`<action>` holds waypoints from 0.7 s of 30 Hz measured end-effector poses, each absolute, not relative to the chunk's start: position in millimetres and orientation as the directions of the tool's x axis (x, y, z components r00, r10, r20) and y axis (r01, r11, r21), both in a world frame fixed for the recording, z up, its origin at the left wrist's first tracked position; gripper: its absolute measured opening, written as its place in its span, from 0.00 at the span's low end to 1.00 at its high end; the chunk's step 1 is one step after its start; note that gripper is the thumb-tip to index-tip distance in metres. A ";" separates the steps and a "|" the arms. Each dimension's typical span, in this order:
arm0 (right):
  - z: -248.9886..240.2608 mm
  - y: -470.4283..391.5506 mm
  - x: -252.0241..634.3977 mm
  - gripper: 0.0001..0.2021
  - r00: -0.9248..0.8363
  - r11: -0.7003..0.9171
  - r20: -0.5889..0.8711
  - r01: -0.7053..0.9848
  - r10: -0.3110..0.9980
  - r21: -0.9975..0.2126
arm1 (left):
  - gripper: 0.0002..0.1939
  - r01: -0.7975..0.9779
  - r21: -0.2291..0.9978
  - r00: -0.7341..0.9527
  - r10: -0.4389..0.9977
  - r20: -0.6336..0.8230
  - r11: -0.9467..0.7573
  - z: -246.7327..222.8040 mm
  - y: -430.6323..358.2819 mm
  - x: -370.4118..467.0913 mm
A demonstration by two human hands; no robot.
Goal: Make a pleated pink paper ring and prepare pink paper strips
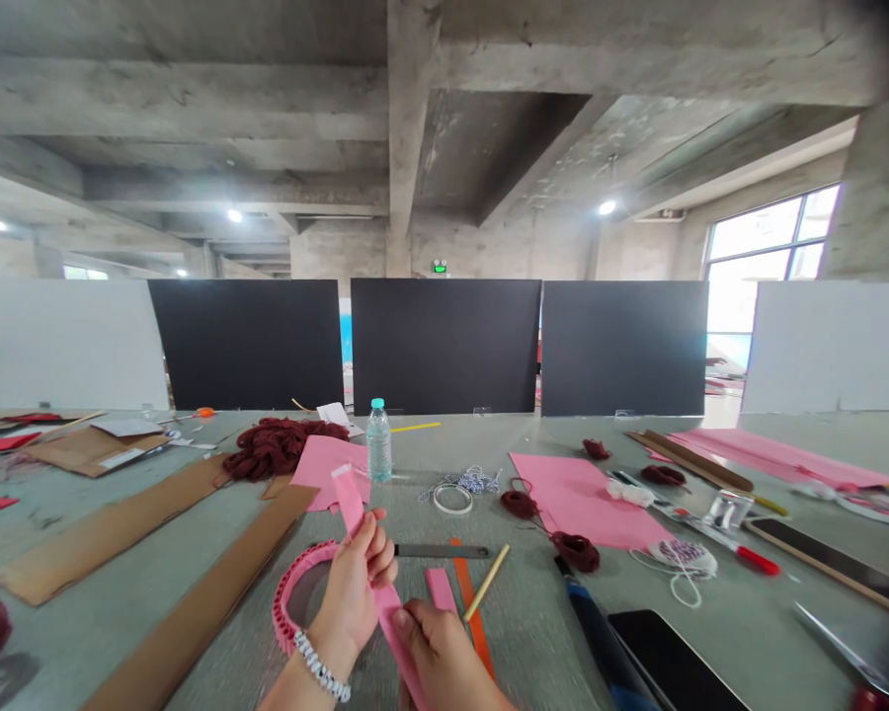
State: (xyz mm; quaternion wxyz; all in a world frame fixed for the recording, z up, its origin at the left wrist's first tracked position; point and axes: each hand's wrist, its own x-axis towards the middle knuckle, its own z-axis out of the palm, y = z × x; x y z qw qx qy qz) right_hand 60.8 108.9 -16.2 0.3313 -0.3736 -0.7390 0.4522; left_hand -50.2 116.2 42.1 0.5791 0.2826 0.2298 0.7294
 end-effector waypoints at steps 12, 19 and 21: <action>-9.6 110.9 64.0 0.20 -0.467 0.470 0.327 0.229 0.821 -0.853 | 0.15 -0.747 0.652 -0.086 0.992 0.097 -0.128 37.7 109.1 -31.3; -5.2 106.5 66.1 0.20 -0.602 0.472 0.299 0.148 0.740 -0.869 | 0.14 -0.762 0.626 -0.113 0.986 0.121 -0.164 43.7 111.8 -48.3; -3.9 105.4 66.0 0.20 -0.573 0.504 0.340 0.151 0.746 -0.850 | 0.14 -0.780 0.617 -0.034 0.991 0.130 -0.108 42.8 109.4 -43.9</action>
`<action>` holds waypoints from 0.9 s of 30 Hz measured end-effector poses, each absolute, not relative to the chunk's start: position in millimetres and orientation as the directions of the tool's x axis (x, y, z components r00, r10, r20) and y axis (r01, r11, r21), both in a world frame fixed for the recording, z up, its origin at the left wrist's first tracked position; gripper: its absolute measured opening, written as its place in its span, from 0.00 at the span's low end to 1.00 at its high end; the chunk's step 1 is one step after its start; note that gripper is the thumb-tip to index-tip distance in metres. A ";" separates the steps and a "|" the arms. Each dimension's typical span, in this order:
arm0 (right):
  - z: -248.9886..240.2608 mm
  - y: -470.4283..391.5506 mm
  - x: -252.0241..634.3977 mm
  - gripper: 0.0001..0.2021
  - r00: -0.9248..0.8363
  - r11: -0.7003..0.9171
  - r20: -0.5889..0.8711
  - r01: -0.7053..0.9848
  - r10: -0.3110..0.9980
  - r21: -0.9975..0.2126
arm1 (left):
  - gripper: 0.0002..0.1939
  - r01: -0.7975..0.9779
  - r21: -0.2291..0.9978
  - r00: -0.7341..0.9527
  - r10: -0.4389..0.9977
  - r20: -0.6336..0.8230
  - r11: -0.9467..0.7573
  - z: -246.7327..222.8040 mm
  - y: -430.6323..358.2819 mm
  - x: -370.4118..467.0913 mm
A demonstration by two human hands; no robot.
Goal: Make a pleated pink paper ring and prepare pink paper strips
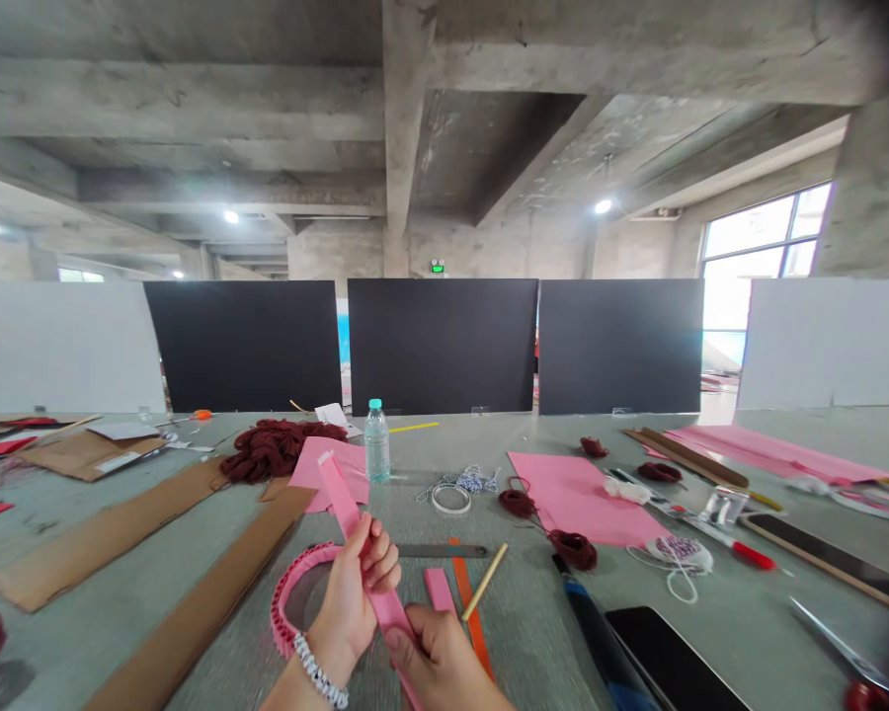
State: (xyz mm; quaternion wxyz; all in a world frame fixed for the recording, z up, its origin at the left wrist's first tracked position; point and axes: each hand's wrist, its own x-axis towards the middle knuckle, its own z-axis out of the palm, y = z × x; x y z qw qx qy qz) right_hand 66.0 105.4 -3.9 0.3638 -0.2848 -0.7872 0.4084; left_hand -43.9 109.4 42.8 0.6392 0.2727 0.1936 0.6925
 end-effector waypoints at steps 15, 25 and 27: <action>-12.5 112.1 65.8 0.21 -0.628 0.332 0.274 -0.026 0.728 -0.943 | 0.18 -0.747 0.655 0.008 0.984 0.176 -0.111 45.1 105.2 -35.4; -19.3 114.2 62.8 0.27 -0.698 0.187 0.149 -0.022 0.701 -0.982 | 0.17 -0.807 0.574 -0.087 0.989 0.119 -0.140 54.6 106.7 -55.7; -19.4 114.2 63.2 0.27 -0.719 0.173 0.143 -0.031 0.681 -0.984 | 0.16 -0.806 0.575 -0.082 0.988 0.130 -0.142 55.9 107.2 -58.5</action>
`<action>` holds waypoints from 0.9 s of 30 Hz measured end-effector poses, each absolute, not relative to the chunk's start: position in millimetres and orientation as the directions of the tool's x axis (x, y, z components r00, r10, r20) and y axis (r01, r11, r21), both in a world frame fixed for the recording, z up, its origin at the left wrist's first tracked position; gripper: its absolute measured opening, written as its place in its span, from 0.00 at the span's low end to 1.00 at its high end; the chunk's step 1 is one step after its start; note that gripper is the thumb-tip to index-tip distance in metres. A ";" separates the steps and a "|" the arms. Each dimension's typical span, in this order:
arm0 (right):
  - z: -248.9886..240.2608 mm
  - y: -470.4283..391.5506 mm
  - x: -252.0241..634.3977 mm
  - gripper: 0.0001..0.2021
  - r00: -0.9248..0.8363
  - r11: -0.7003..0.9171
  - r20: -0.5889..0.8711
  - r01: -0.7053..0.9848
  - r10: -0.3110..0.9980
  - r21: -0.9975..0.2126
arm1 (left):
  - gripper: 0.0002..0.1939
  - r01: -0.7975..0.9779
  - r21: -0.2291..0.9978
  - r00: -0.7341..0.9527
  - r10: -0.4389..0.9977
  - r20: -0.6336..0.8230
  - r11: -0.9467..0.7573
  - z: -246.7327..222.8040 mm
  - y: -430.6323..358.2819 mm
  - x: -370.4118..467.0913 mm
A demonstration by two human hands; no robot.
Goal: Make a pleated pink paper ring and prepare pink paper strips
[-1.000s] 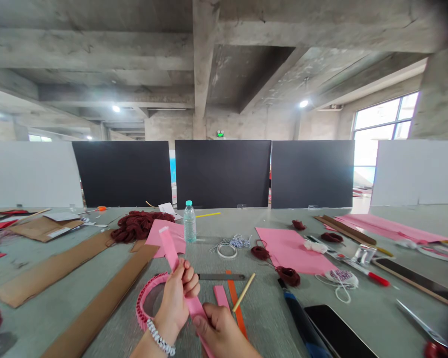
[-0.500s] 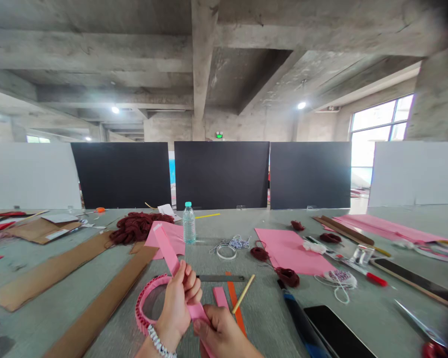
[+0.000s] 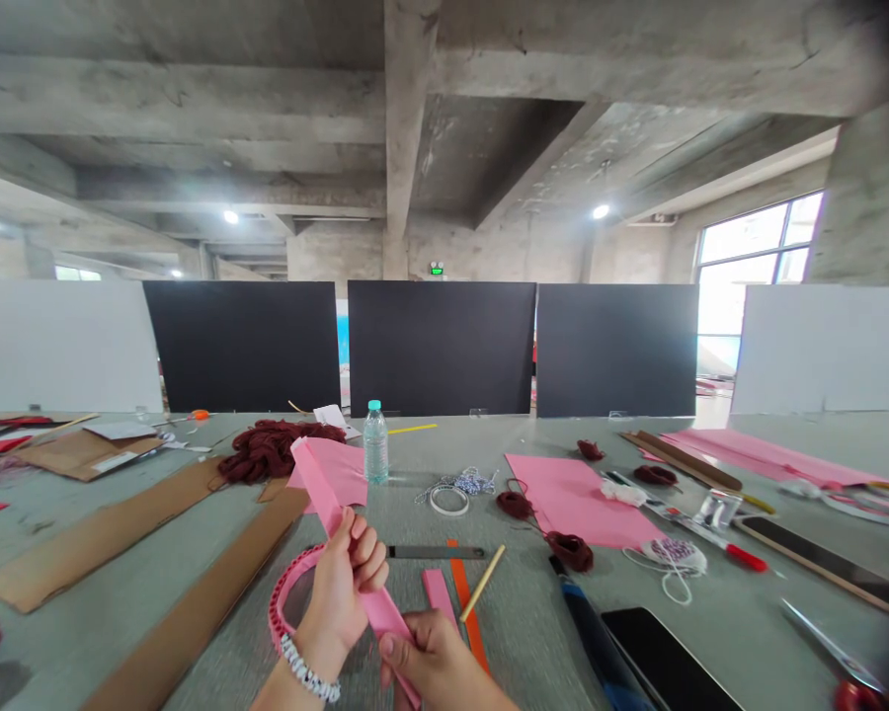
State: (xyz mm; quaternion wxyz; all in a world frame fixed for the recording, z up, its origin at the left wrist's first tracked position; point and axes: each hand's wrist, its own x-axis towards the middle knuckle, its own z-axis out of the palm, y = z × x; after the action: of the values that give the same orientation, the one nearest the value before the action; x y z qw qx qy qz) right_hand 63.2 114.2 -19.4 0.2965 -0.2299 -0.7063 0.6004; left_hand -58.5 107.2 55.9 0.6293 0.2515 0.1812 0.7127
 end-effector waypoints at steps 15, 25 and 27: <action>-1.2 126.1 96.7 0.19 -0.829 0.232 -0.012 0.171 0.560 -0.958 | 0.11 -0.802 0.512 -0.125 0.925 0.360 -0.307 70.1 108.1 -86.2; 20.7 103.9 98.8 0.23 -0.795 0.319 0.226 -0.043 0.564 -0.947 | 0.12 -0.770 0.599 0.022 0.928 0.371 -0.221 73.0 74.7 -30.7; 25.0 97.4 114.1 0.21 -0.819 0.341 0.174 0.028 0.546 -0.940 | 0.12 -0.800 0.525 -0.078 0.918 0.390 -0.291 82.8 62.0 -40.3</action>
State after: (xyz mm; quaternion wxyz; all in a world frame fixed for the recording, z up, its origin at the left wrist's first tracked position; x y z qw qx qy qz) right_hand 114.1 97.4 25.0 0.2383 -0.1833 -0.7835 0.5438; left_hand -40.3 62.0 82.8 0.5891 0.3379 0.0870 0.7288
